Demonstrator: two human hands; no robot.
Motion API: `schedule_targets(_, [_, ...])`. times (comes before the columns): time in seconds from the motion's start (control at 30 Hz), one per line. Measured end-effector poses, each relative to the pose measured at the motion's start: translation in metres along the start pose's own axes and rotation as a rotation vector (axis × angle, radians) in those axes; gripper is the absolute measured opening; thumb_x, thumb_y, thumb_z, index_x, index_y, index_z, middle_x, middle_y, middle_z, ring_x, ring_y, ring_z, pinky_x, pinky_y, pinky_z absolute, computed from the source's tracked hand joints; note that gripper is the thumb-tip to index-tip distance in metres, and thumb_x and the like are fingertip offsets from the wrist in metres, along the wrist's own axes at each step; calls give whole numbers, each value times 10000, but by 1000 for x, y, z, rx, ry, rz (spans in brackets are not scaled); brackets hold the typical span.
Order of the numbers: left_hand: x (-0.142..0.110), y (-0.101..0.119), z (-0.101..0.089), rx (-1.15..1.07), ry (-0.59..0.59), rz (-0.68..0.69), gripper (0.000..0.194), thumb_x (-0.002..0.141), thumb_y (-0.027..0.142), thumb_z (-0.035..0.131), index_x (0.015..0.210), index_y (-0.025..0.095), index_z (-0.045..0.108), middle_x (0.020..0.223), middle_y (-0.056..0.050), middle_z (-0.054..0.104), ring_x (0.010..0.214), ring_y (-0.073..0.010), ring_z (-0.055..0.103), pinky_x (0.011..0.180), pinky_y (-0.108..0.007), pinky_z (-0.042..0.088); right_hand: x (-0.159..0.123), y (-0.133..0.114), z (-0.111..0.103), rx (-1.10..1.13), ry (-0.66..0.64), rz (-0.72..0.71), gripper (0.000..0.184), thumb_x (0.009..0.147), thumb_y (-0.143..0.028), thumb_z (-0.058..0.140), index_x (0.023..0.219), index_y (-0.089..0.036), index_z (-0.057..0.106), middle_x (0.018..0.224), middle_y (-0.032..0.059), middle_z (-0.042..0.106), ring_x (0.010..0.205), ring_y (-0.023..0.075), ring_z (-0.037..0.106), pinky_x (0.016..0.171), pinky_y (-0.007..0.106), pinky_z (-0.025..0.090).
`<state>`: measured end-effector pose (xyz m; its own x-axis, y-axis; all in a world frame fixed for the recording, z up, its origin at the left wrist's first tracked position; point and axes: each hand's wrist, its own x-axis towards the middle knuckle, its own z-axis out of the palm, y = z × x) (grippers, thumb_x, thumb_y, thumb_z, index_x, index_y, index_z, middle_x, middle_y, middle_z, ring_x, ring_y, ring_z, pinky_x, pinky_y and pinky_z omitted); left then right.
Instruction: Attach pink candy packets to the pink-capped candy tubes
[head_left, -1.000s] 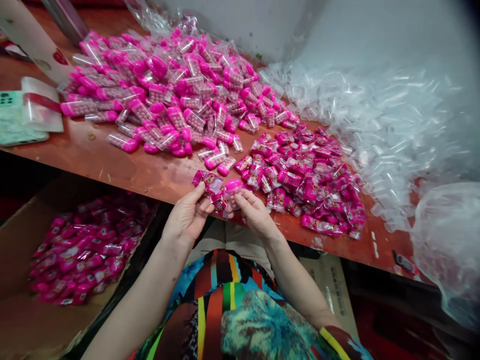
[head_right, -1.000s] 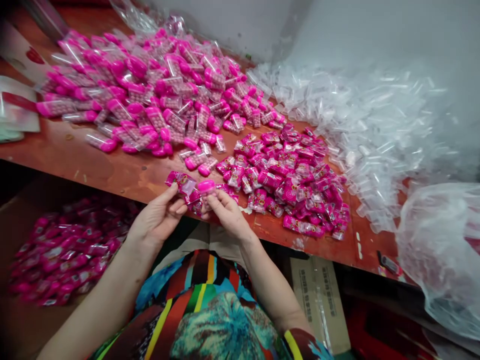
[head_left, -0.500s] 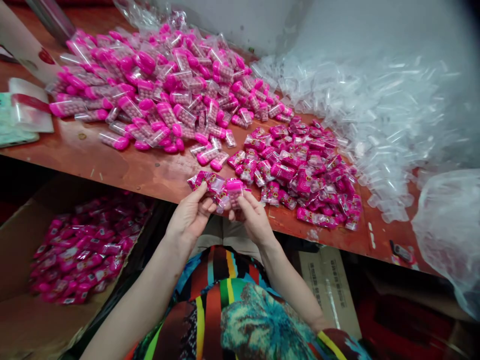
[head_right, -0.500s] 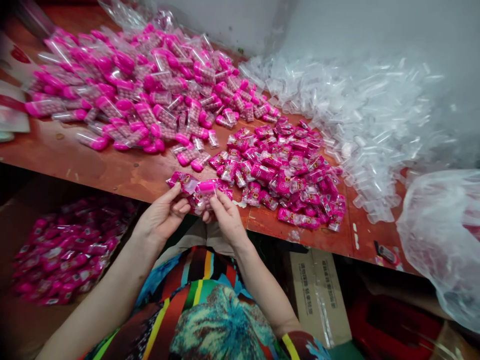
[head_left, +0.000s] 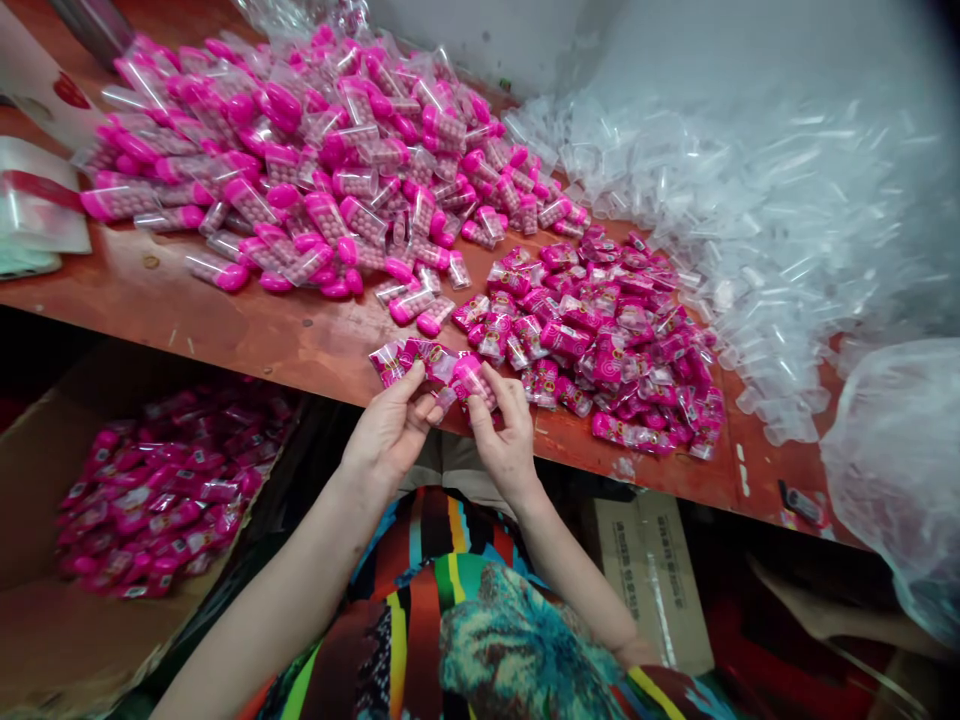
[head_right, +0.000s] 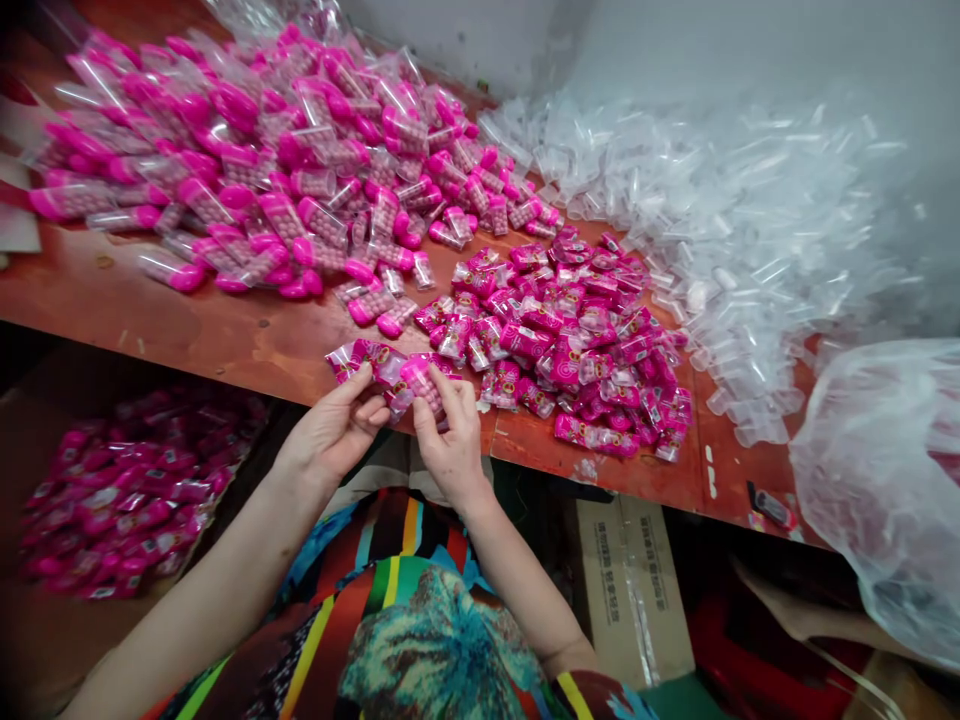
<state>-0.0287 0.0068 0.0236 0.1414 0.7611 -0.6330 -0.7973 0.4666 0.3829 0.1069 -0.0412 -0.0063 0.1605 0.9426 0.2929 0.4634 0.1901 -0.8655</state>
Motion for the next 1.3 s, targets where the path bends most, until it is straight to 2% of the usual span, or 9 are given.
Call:
schedule_targets(0.13, [1, -1, 0, -6, 24, 23, 189, 820, 99, 695, 708, 137, 547, 544, 64, 491, 376, -26, 354, 373, -181, 358, -3, 1, 5, -126, 22, -122, 456, 939, -276, 553, 1393, -255, 519, 1057, 85, 518, 986, 199, 576, 885, 376, 526])
schedule_targets(0.33, [3, -4, -5, 19, -32, 32, 169, 833, 133, 689, 715, 122, 569, 550, 50, 514, 386, -34, 382, 381, -184, 370, -7, 7, 12, -269, 106, -220, 471, 934, -259, 570, 1399, -234, 501, 1026, 76, 500, 965, 192, 574, 844, 375, 549])
schedule_targets(0.67, [2, -7, -12, 162, -129, 48, 303, 774, 314, 777, 672, 152, 541, 464, 76, 427, 397, -50, 391, 427, -191, 404, -13, 5, 17, -115, 60, -243, 498, 915, -183, 590, 1396, -239, 474, 1017, 74, 565, 891, 179, 583, 769, 337, 554])
schedule_targets(0.8, [-2, -6, -10, 268, -191, 69, 275, 741, 265, 806, 697, 136, 567, 476, 84, 410, 410, -33, 364, 425, -165, 369, -16, 8, 16, -44, -11, -250, 511, 909, -153, 584, 1395, -257, 463, 1031, 72, 624, 880, 178, 606, 792, 340, 549])
schedule_targets(1.0, [-1, -8, -11, 284, -198, 34, 307, 707, 247, 830, 683, 127, 548, 515, 91, 396, 393, -1, 289, 378, -138, 289, -22, 5, 14, 196, -155, -45, 429, 946, -276, 544, 1371, -290, 491, 1191, 83, 622, 1034, 216, 617, 886, 389, 529])
schedule_targets(1.1, [1, -8, -11, 313, -220, 5, 315, 720, 279, 821, 673, 127, 548, 502, 92, 380, 385, -2, 280, 368, -141, 277, -24, 5, 14, 471, -248, 175, 392, 1000, -353, 421, 1390, -332, 453, 1085, 58, 606, 770, 151, 606, 682, 319, 536])
schedule_targets(1.17, [1, -9, -11, 351, -225, -9, 330, 720, 293, 819, 653, 129, 541, 479, 96, 364, 368, -1, 261, 356, -144, 262, -25, 5, 16, 612, -241, 287, 417, 1007, -373, 397, 1423, -363, 373, 959, 24, 568, 578, 103, 501, 545, 271, 477])
schedule_targets(1.23, [1, -11, -10, 381, -209, 6, 336, 714, 305, 821, 649, 129, 543, 464, 98, 360, 355, -1, 250, 344, -145, 246, -24, 6, 17, 650, -229, 340, 482, 993, -385, 436, 1453, -370, 294, 896, 5, 533, 514, 86, 428, 493, 249, 434])
schedule_targets(1.3, [1, -12, -10, 397, -181, 31, 330, 712, 317, 822, 669, 125, 557, 473, 92, 388, 350, 0, 253, 335, -143, 227, -21, 6, 16, 602, -222, 340, 523, 973, -386, 486, 1456, -345, 290, 912, 20, 545, 549, 94, 457, 511, 248, 447])
